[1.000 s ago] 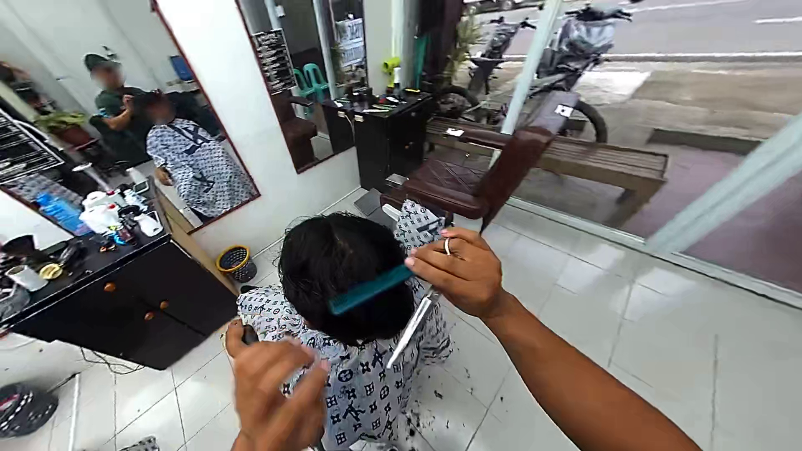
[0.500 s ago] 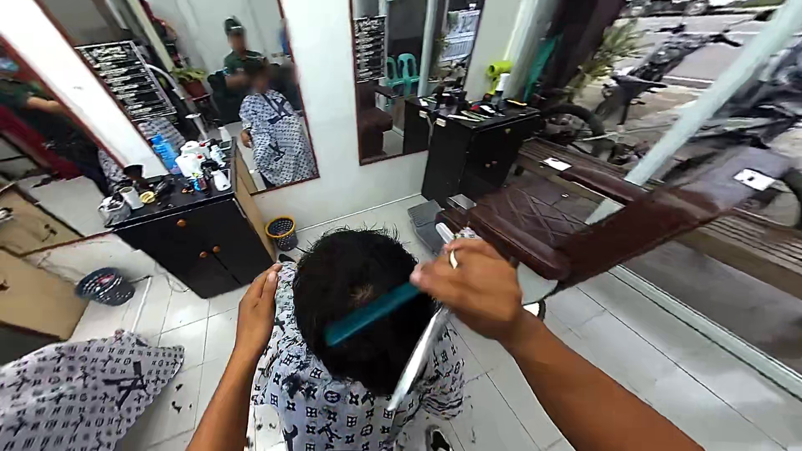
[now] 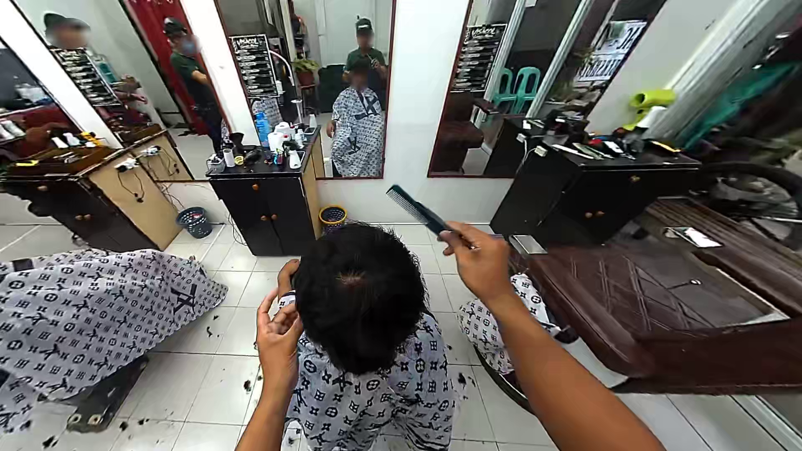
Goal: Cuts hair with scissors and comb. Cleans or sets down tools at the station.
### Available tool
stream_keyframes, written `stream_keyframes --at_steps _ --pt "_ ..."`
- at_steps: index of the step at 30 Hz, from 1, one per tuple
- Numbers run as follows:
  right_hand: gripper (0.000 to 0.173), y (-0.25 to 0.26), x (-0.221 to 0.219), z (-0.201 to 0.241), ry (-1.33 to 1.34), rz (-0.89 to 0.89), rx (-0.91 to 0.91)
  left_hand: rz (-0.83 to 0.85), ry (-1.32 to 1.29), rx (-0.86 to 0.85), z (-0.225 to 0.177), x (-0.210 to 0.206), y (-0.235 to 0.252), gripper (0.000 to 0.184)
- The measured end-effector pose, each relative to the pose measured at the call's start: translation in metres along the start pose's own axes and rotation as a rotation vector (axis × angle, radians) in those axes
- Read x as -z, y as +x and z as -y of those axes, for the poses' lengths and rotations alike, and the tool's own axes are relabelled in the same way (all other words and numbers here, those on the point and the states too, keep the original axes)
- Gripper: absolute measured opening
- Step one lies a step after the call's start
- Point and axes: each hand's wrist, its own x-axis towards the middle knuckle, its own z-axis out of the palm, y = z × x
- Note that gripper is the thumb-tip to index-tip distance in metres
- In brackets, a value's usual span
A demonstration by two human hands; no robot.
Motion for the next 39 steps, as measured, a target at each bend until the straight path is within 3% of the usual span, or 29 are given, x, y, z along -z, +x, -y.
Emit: stream_keyframes --at_steps 3,7,10,13,15,18,20,21,23,24,26,28,30,31,33,35,37,39 --pt "0.021 0.018 0.024 0.036 0.004 -0.097 0.205 0.149 0.055 -0.162 -0.015 -0.021 0.023 0.081" --pt "0.019 0.041 0.029 0.086 -0.055 0.038 0.412 0.499 0.512 -0.458 -0.051 -0.056 0.045 0.083" --pt "0.021 0.055 0.008 0.111 -0.092 0.243 0.53 0.693 0.79 -0.856 -0.069 -0.091 0.038 0.046" --pt "0.017 0.055 -0.003 0.116 -0.143 0.504 0.503 0.696 0.719 -1.199 -0.065 -0.077 0.02 0.012" --pt "0.017 0.045 0.004 0.112 -0.138 0.655 0.398 0.627 0.462 -1.097 -0.054 -0.036 0.013 0.013" --pt "0.019 0.019 0.021 0.104 -0.013 0.74 0.292 0.413 0.164 -0.652 -0.025 0.028 0.018 0.01" --pt "0.02 0.001 0.024 0.106 0.053 0.731 0.318 0.494 0.167 -0.528 -0.015 0.04 0.027 0.021" --pt "0.02 -0.006 0.023 0.109 0.086 0.724 0.335 0.607 0.216 -0.555 -0.019 0.033 0.027 0.033" --pt "0.02 -0.012 0.024 0.117 0.16 0.704 0.378 0.804 0.39 -0.694 -0.038 0.001 0.022 0.085" --pt "0.021 -0.013 0.026 0.12 0.2 0.675 0.399 0.85 0.468 -0.746 -0.049 -0.017 0.018 0.098" --pt "0.021 -0.01 0.028 0.122 0.214 0.543 0.425 0.901 0.556 -0.804 -0.065 -0.041 0.009 0.089" --pt "0.022 -0.002 0.028 0.117 0.073 0.429 0.418 0.933 0.646 -0.98 -0.075 -0.049 0.005 0.069" --pt "0.021 0.004 0.029 0.111 -0.026 0.563 0.355 0.92 0.666 -1.178 -0.084 -0.048 0.008 0.054" --pt "0.02 0.005 0.029 0.112 -0.013 0.68 0.299 0.9 0.649 -1.195 -0.087 -0.047 0.013 0.049" --pt "0.02 0.007 0.031 0.12 0.093 0.865 0.126 0.907 0.558 -1.009 -0.092 -0.049 0.028 0.038" --pt "0.02 0.011 0.033 0.127 0.21 0.927 -0.053 0.96 0.411 -0.569 -0.101 -0.052 0.043 0.025" --pt "0.018 0.014 0.032 0.127 0.309 0.936 -0.19 0.866 0.196 -0.224 -0.1 -0.049 0.052 0.026" --pt "0.02 0.015 0.03 0.126 0.381 0.937 -0.241 0.638 -0.027 -0.176 -0.088 -0.034 0.053 0.04"
